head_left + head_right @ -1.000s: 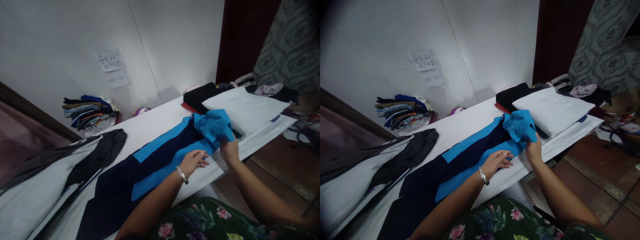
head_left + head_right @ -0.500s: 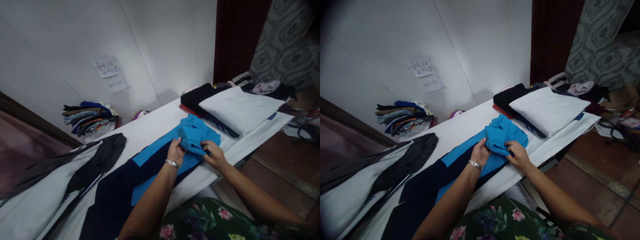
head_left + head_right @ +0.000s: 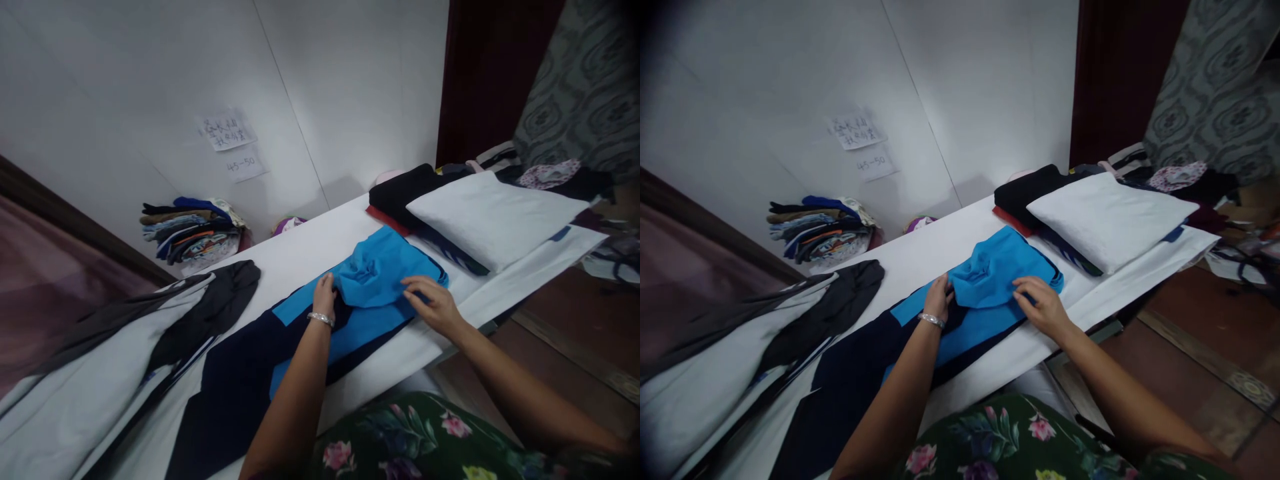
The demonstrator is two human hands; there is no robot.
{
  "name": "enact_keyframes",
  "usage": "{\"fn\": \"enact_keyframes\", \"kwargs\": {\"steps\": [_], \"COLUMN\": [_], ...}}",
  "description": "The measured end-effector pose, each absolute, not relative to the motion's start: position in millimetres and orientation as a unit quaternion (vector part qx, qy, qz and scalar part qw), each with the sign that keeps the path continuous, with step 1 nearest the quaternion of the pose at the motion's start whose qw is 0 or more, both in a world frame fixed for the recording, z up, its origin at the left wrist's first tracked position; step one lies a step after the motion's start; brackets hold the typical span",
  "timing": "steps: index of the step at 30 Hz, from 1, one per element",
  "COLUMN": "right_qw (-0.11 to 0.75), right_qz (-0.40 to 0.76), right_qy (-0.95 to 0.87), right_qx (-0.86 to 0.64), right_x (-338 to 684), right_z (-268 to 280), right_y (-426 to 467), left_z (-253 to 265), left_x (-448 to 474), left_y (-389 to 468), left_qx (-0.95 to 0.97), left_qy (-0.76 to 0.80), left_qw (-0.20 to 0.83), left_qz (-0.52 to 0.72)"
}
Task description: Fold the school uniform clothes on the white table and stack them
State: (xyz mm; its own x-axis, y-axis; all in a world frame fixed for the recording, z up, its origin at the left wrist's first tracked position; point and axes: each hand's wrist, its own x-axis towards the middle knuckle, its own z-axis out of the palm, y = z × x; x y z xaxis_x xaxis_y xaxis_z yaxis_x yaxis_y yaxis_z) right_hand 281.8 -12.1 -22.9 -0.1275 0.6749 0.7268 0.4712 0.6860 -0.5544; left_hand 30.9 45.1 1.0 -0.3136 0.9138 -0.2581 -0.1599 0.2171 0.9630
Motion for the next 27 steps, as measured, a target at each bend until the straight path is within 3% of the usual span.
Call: {"fn": "enact_keyframes", "kwargs": {"steps": [5,10,14,21,24,27], "right_qw": [0.504,0.366,0.301,0.306,0.294,0.266], "right_qz": [0.013,-0.029,-0.026,-0.029,-0.028,-0.031], "right_qy": [-0.732,-0.746,-0.77,-0.781,-0.782,-0.784], "right_qx": [-0.458,-0.555,-0.561,-0.544,-0.548,-0.56], "right_x": [300.6,310.8,316.1,329.6,334.2,337.1], "right_z": [-38.6,-57.3,-59.2,-58.7,-62.2,-63.7], "right_y": [6.5,12.6,9.4,5.5,4.6,3.7], "left_z": [8.8,12.6,11.2,37.6,31.9,14.3], "left_x": [39.8,54.5,51.3,33.1,23.2,17.6], "left_y": [16.0,-3.4,10.5,22.5,15.9,6.8], "left_qx": [0.492,0.692,0.694,0.699,0.744,0.796], "left_qy": [0.6,0.555,0.558,0.48,0.492,0.486], "left_qw": [0.343,0.2,0.184,0.065,0.011,0.092], "left_qz": [0.53,0.415,0.416,0.527,0.452,0.35]}}
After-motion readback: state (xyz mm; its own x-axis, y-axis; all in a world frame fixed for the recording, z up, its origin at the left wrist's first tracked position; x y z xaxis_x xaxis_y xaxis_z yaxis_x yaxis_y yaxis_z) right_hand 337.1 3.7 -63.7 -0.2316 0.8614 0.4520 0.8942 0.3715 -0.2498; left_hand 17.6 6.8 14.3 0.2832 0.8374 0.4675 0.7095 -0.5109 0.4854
